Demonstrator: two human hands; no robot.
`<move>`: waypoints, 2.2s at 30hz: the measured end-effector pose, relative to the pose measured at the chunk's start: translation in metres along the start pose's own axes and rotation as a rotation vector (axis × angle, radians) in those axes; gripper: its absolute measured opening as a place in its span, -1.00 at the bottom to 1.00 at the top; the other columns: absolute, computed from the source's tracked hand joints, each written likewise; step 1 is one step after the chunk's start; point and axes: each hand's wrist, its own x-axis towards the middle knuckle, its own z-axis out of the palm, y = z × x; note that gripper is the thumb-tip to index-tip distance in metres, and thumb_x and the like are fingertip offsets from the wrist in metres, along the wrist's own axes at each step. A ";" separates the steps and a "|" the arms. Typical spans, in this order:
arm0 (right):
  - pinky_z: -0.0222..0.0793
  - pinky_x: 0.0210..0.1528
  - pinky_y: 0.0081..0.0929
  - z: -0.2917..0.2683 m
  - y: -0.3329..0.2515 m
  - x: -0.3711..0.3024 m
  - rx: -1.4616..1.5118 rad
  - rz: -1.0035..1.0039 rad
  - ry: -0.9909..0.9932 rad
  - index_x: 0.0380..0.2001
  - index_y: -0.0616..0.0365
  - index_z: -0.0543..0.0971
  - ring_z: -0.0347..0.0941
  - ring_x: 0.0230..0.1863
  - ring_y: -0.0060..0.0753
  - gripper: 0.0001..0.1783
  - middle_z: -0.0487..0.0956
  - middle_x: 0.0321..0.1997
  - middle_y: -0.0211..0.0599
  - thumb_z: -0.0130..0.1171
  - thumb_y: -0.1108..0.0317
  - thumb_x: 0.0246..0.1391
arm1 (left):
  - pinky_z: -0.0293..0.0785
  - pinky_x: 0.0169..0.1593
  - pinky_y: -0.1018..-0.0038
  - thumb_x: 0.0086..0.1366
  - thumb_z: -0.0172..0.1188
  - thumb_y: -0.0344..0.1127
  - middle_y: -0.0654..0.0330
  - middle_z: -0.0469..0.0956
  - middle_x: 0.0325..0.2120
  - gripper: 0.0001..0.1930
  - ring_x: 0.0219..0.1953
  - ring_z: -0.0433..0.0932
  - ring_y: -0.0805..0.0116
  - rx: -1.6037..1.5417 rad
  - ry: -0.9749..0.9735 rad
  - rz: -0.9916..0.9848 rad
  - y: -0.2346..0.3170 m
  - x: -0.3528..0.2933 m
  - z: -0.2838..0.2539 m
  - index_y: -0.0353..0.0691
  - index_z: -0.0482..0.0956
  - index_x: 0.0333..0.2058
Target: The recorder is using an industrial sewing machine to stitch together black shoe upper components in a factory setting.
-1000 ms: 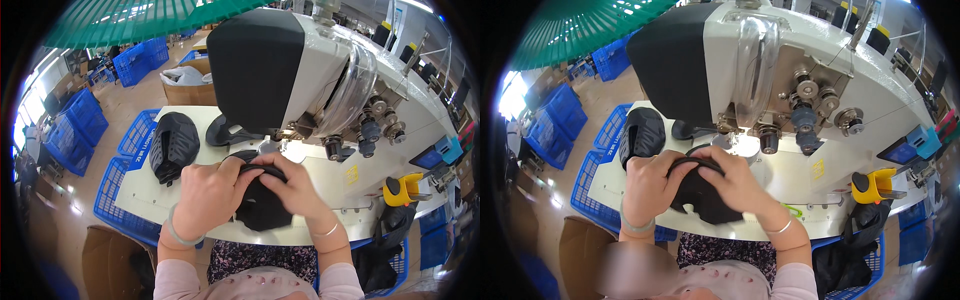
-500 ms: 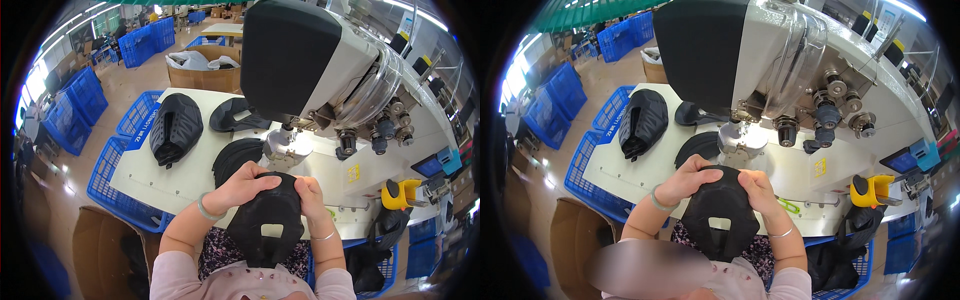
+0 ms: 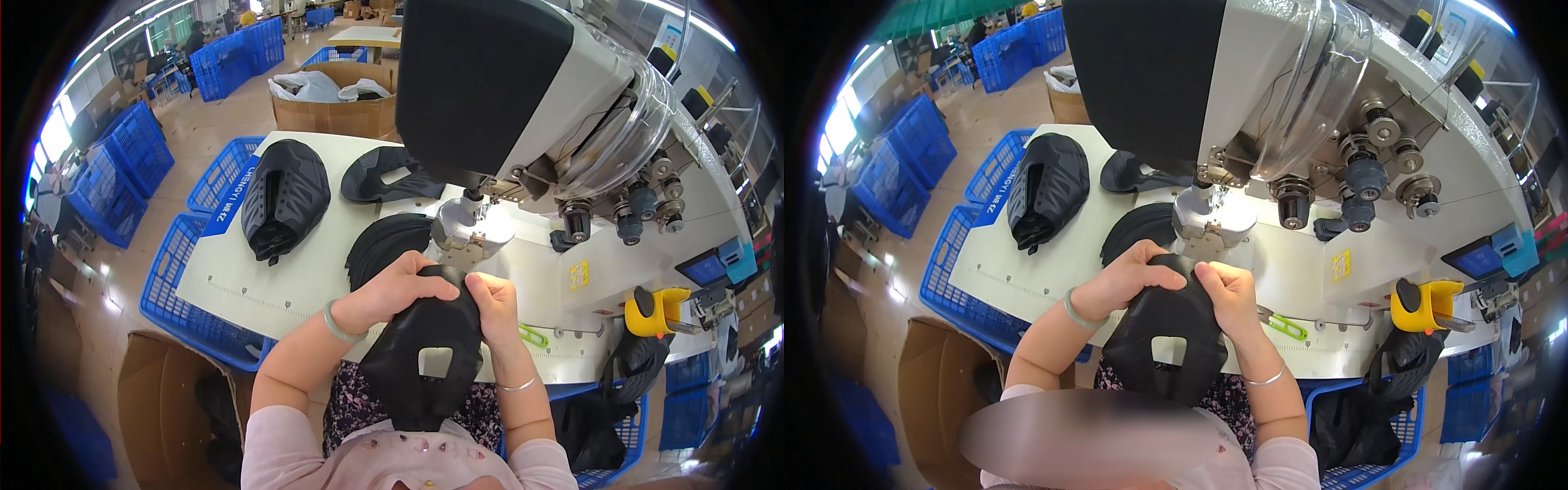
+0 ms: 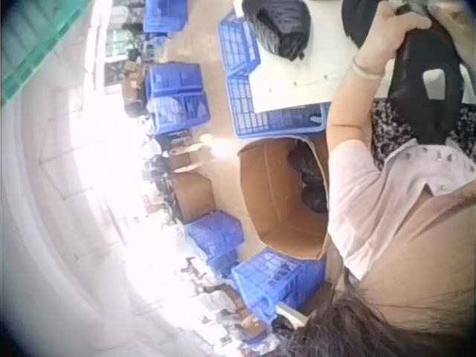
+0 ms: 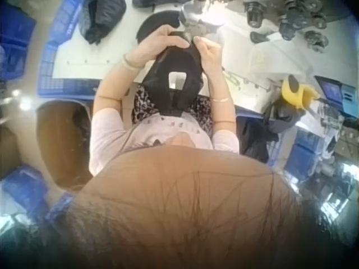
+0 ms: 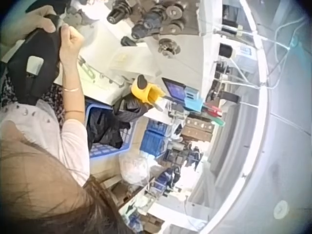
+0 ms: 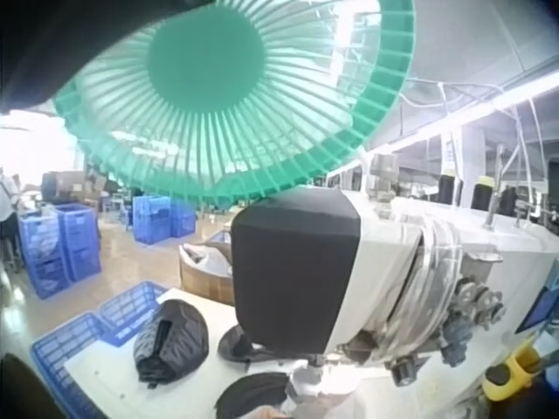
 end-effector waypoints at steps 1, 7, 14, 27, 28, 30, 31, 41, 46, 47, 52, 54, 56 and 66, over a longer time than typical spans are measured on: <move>0.10 -0.55 -0.73 0.000 0.001 0.000 0.058 0.022 0.019 -0.59 0.24 0.52 0.21 -0.56 -0.83 -0.60 0.44 -0.61 -0.62 0.07 0.26 0.31 | 0.47 -0.41 0.68 0.22 0.26 -0.34 0.27 0.64 -0.46 -0.81 -0.48 0.55 0.63 -0.002 0.000 0.007 -0.001 0.000 -0.002 -0.39 0.65 -0.32; 0.09 -0.55 -0.72 -0.001 0.004 -0.004 0.032 0.025 0.025 -0.59 0.23 0.51 0.19 -0.55 -0.82 -0.60 0.43 -0.60 -0.62 0.06 0.25 0.32 | 0.47 -0.34 0.67 0.31 0.13 -0.32 0.28 0.65 -0.41 -0.78 -0.42 0.56 0.64 -0.188 -0.064 -0.058 -0.002 -0.003 -0.013 -0.37 0.65 -0.29; 0.07 -0.55 -0.71 -0.006 0.008 -0.004 -0.088 -0.019 -0.016 -0.59 0.23 0.50 0.17 -0.55 -0.81 -0.62 0.38 -0.62 -0.64 0.10 0.27 0.29 | 0.47 -0.36 0.67 0.27 0.19 -0.36 0.27 0.64 -0.43 -0.82 -0.44 0.56 0.62 -0.087 -0.094 -0.142 0.002 -0.003 -0.012 -0.38 0.65 -0.30; 0.09 -0.54 -0.71 -0.003 0.023 -0.004 -0.107 -0.018 0.133 -0.60 0.25 0.51 0.20 -0.55 -0.81 -0.67 0.41 -0.61 -0.63 0.19 0.32 0.23 | 0.35 -0.35 0.69 0.18 0.32 -0.30 0.36 0.52 -0.47 -0.77 -0.41 0.39 0.72 0.291 0.010 -0.046 -0.004 -0.011 -0.020 -0.36 0.57 -0.33; 0.11 -0.52 -0.73 -0.001 0.024 -0.004 -0.060 -0.023 0.230 -0.60 0.24 0.53 0.22 -0.54 -0.81 -0.67 0.44 -0.60 -0.62 0.20 0.32 0.22 | 0.35 -0.35 0.69 0.18 0.32 -0.30 0.36 0.52 -0.47 -0.77 -0.41 0.39 0.72 0.300 0.025 -0.045 -0.004 -0.016 -0.022 -0.36 0.57 -0.33; 0.36 -0.39 -0.69 -0.004 0.020 0.000 0.142 0.098 0.214 -0.33 0.31 0.61 0.44 -0.42 -0.70 -0.80 0.59 -0.43 -0.45 0.22 0.34 0.20 | 0.37 -0.27 0.67 0.17 0.36 -0.31 0.34 0.55 -0.36 -0.69 -0.32 0.40 0.70 0.352 0.096 -0.051 0.000 -0.030 -0.030 -0.37 0.55 -0.19; 0.41 -0.32 -0.64 -0.001 0.020 0.000 0.200 0.038 0.145 -0.21 0.34 0.58 0.50 -0.34 -0.62 -0.78 0.61 -0.35 -0.37 0.21 0.38 0.20 | 0.40 -0.16 0.63 0.17 0.36 -0.36 0.32 0.55 -0.28 -0.65 -0.25 0.43 0.64 0.532 0.183 -0.083 0.006 -0.040 -0.040 -0.37 0.50 -0.12; 0.51 -0.22 -0.51 -0.054 -0.003 -0.066 -0.186 0.095 0.050 -0.12 0.31 0.58 0.57 -0.31 -0.45 -0.76 0.65 -0.27 -0.23 0.13 0.56 0.11 | 0.30 0.15 0.19 0.26 0.07 0.27 -0.27 0.46 0.00 -0.25 0.11 0.41 -0.08 1.296 1.343 -0.051 0.072 -0.063 -0.254 -0.46 0.40 -0.03; 0.47 -0.21 -0.51 -0.122 -0.034 -0.121 -1.030 -0.039 0.743 -0.22 0.30 0.61 0.57 -0.29 -0.43 -0.83 0.65 -0.27 -0.21 0.16 0.47 0.14 | 0.32 0.14 0.17 0.32 0.04 0.19 -0.26 0.47 -0.01 -0.34 0.12 0.42 -0.11 1.136 1.305 0.264 0.075 -0.038 -0.306 -0.43 0.42 -0.03; 0.47 -0.20 -0.42 -0.141 -0.041 -0.131 -1.362 -0.088 0.900 -0.22 0.27 0.61 0.58 -0.30 -0.28 -0.81 0.63 -0.27 -0.14 0.16 0.42 0.15 | 0.34 0.12 0.16 0.34 0.03 0.15 -0.24 0.50 -0.04 -0.38 0.08 0.45 -0.13 1.157 1.282 0.206 0.075 -0.034 -0.310 -0.42 0.43 -0.02; 0.33 0.18 -0.16 -0.216 -0.033 -0.184 -1.965 0.621 1.337 0.25 0.12 0.29 0.30 0.21 0.12 -0.38 0.36 0.26 -0.01 0.19 0.34 0.12 | 0.38 0.08 0.12 0.38 0.01 0.03 -0.19 0.57 -0.14 -0.47 -0.04 0.52 -0.17 1.310 1.233 0.092 0.068 -0.024 -0.313 -0.40 0.44 0.00; 0.31 0.22 -0.16 -0.244 -0.017 -0.189 -1.827 0.711 1.308 0.30 0.13 0.20 0.29 0.23 0.15 -0.31 0.28 0.32 0.05 0.19 0.35 0.12 | 0.35 0.13 0.13 0.38 0.02 -0.07 -0.15 0.54 -0.06 -0.55 0.03 0.47 -0.13 1.340 1.318 0.180 0.067 -0.020 -0.301 -0.35 0.46 0.03; 0.30 0.25 -0.17 -0.269 -0.003 -0.192 -1.614 0.695 1.218 0.34 0.23 0.13 0.33 0.22 0.18 -0.25 0.21 0.35 0.22 0.16 0.41 0.11 | 0.33 0.16 0.15 0.35 0.06 -0.12 -0.14 0.52 -0.03 -0.58 0.07 0.44 -0.10 1.522 1.333 0.372 0.067 -0.016 -0.279 -0.33 0.47 0.03; 0.51 -0.15 -0.14 -0.265 -0.024 -0.210 -1.824 0.790 1.397 0.27 -0.06 0.31 0.58 -0.19 0.05 -0.34 0.63 -0.16 -0.03 0.09 0.56 0.07 | 0.36 0.15 0.26 0.21 0.22 -0.36 0.01 0.45 0.06 -0.70 0.13 0.38 0.03 1.546 0.641 0.647 0.046 -0.008 -0.146 -0.24 0.54 -0.07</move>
